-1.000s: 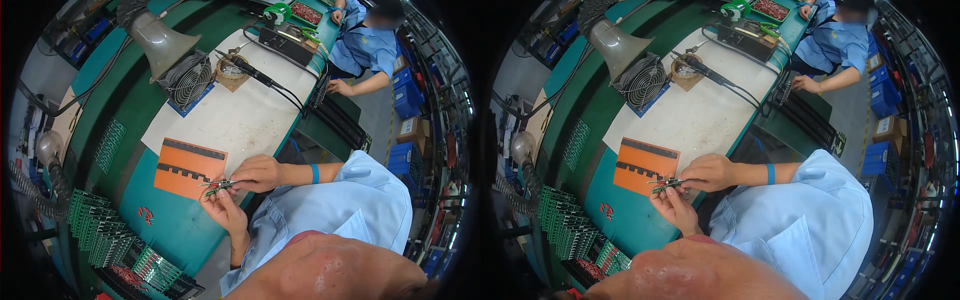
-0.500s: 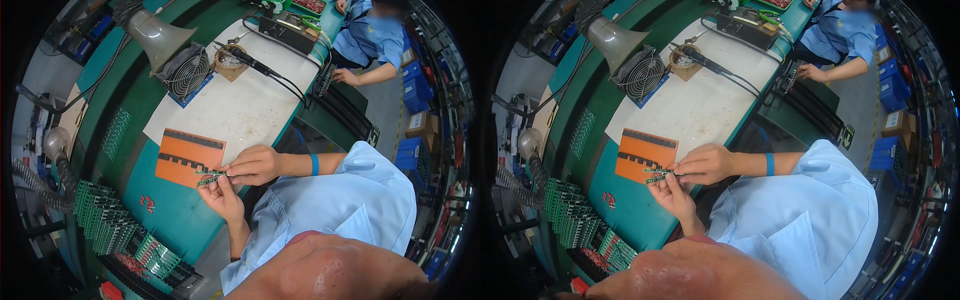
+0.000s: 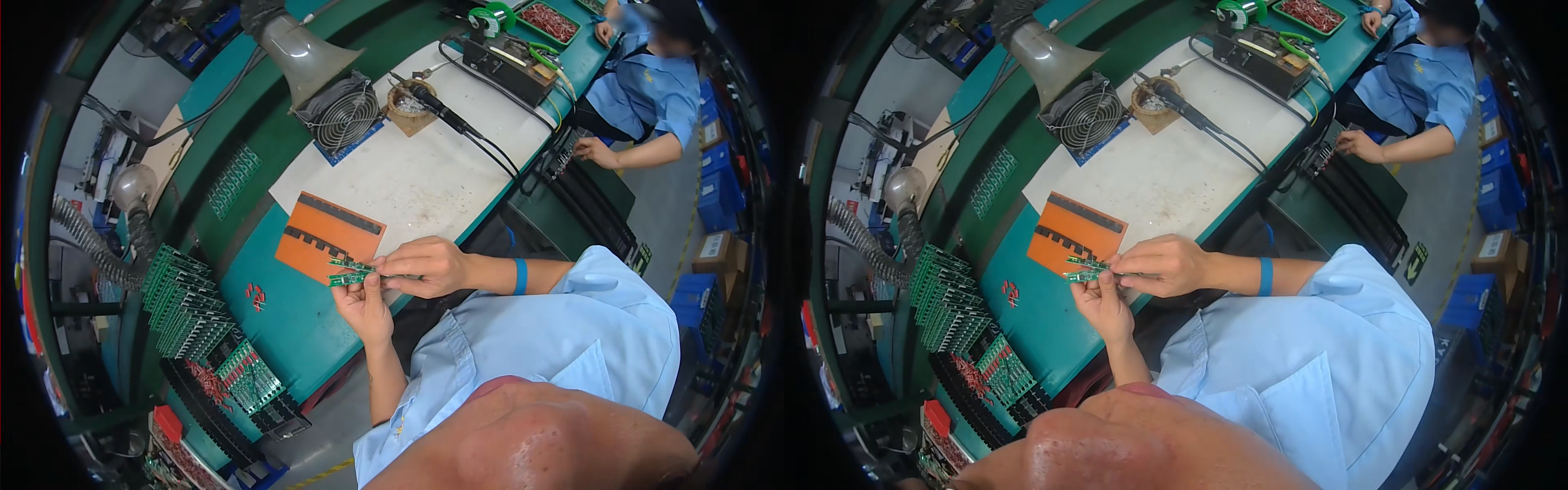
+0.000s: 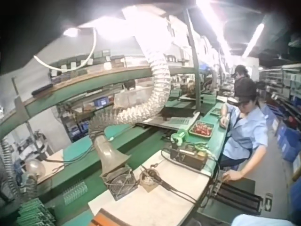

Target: Soldering electronic components onto printed circuit boards at a manual assembly station.

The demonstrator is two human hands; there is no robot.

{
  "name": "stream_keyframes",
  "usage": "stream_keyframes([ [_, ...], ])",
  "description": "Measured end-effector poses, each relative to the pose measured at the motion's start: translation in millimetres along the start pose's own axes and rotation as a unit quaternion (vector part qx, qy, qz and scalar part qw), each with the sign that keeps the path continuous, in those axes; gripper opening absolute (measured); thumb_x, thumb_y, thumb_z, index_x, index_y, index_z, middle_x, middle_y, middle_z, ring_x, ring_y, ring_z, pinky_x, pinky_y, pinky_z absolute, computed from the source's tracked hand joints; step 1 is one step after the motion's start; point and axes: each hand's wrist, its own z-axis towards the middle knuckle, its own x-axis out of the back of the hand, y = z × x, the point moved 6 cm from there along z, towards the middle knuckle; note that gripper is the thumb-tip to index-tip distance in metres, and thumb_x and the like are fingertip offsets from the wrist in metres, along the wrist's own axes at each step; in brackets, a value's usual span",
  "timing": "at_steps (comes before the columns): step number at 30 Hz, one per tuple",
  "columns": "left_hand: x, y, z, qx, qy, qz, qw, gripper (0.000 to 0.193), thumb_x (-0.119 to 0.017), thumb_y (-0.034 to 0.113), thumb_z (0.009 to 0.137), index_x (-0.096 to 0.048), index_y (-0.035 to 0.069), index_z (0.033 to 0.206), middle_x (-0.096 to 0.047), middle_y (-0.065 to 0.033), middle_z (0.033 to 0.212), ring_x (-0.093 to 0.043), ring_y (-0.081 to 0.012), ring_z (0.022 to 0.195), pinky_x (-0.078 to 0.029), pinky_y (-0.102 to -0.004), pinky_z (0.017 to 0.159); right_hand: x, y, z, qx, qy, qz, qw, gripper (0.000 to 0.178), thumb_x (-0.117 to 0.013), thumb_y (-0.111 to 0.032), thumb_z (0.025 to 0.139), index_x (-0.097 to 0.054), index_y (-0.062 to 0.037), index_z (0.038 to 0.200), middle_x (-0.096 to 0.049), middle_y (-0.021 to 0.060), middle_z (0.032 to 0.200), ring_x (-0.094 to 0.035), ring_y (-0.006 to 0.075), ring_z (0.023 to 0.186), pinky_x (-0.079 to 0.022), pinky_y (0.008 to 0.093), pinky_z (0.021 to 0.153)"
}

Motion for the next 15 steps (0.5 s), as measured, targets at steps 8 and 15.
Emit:
stream_keyframes([
  [8,-4.4,6.9,0.0,-0.002,0.013,-0.040,0.999,0.032,-0.064,0.004,0.096,-0.045,-0.001,0.121,-0.071,-0.0202,0.106,-0.068,-0.0150,0.080,-0.055,-0.0209,0.069,3.4,-11.8,4.3,-0.003,-0.011,0.000,1.000,0.021,-0.074,0.002,0.078,-0.073,0.0029,0.099,-0.075,0.0104,0.099,-0.073,0.0219,0.079,-0.058,0.0276,0.065],
  [15,1.1,-0.4,0.2,0.030,0.025,0.000,0.999,0.030,-0.066,0.006,0.096,-0.047,0.000,0.118,-0.071,-0.0183,0.104,-0.067,-0.0145,0.075,-0.053,-0.0207,0.066,6.3,-4.8,1.6,-0.061,0.014,0.048,0.997,0.023,-0.071,0.007,0.078,-0.074,0.0032,0.101,-0.075,0.0114,0.098,-0.072,0.0198,0.077,-0.057,0.0253,0.065],
])
